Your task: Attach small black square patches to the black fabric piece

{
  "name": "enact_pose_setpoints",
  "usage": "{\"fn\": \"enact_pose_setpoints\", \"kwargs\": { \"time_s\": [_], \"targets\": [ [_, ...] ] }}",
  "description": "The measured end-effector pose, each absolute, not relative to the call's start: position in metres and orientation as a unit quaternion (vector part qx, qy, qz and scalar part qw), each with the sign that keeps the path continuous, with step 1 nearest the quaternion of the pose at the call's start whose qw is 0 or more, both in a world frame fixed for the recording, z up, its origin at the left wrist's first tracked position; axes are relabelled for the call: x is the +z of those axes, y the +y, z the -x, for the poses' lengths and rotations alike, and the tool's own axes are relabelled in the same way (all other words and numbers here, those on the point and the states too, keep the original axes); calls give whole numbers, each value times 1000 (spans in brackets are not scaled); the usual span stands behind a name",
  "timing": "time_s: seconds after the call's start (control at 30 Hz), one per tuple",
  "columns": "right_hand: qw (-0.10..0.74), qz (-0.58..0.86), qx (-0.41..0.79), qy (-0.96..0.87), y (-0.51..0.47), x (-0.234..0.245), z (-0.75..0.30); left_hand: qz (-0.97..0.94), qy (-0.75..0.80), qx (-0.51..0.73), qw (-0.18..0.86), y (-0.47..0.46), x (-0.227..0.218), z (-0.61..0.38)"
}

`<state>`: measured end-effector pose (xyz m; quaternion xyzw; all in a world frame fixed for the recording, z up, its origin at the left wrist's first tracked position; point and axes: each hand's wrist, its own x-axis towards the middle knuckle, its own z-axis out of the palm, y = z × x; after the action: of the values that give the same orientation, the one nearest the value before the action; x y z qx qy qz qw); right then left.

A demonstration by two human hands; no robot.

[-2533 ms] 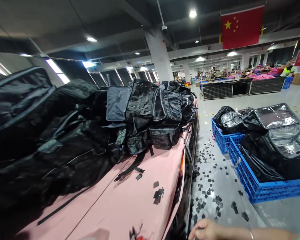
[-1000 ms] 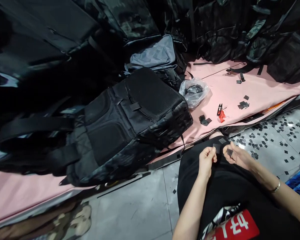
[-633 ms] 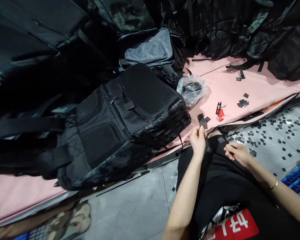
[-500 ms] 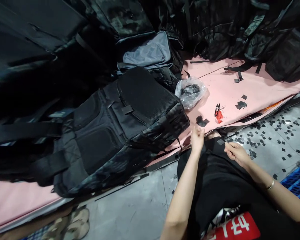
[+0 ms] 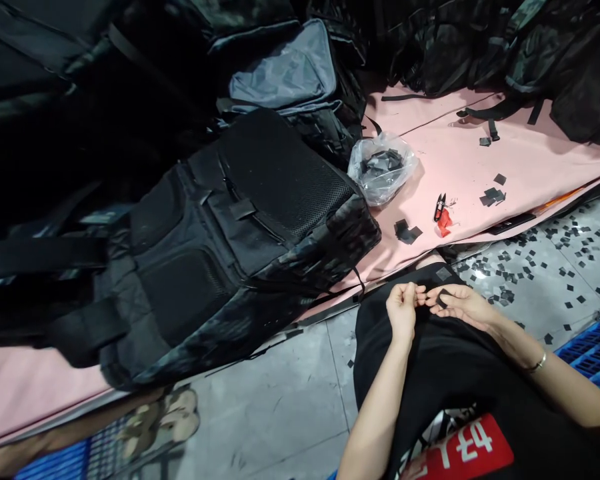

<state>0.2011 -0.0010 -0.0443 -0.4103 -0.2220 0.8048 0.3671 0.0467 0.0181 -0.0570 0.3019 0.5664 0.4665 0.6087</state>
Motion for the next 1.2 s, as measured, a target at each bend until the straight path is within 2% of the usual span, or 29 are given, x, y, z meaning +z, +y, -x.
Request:
{"fn": "enact_pose_setpoints", "kwargs": {
  "time_s": [0.2,0.4,0.5,0.67,0.73,0.9,1.07,1.2],
  "targets": [
    [387,522,694,-311,-2,-56,-198,-311,526,428,666,4,-48,-43],
    [334,580,595,-445,0,-56,-195,-355,539,373,666,-3,-40,-40],
    [336,563,624,-426,0,-54,-197,-400,558,361,631,1,-38,-39],
    [422,492,704,-291,-1,-49,-210,-396,575,483,529,56,-33,-44],
    [426,481,711,-287,-3,-50,-217,-368,594,492,519,87,-36,-47],
    [391,555,671,-299,-5,-61,-226,-348,619,454,538,102,-56,-45],
    [347,559,688,-306,2,-70,-211,-490,486,308,655,35,-56,-50],
    [324,499,730,-337,8,-63,-193,-580,514,302,555,12,-38,-47]
  ]
}}
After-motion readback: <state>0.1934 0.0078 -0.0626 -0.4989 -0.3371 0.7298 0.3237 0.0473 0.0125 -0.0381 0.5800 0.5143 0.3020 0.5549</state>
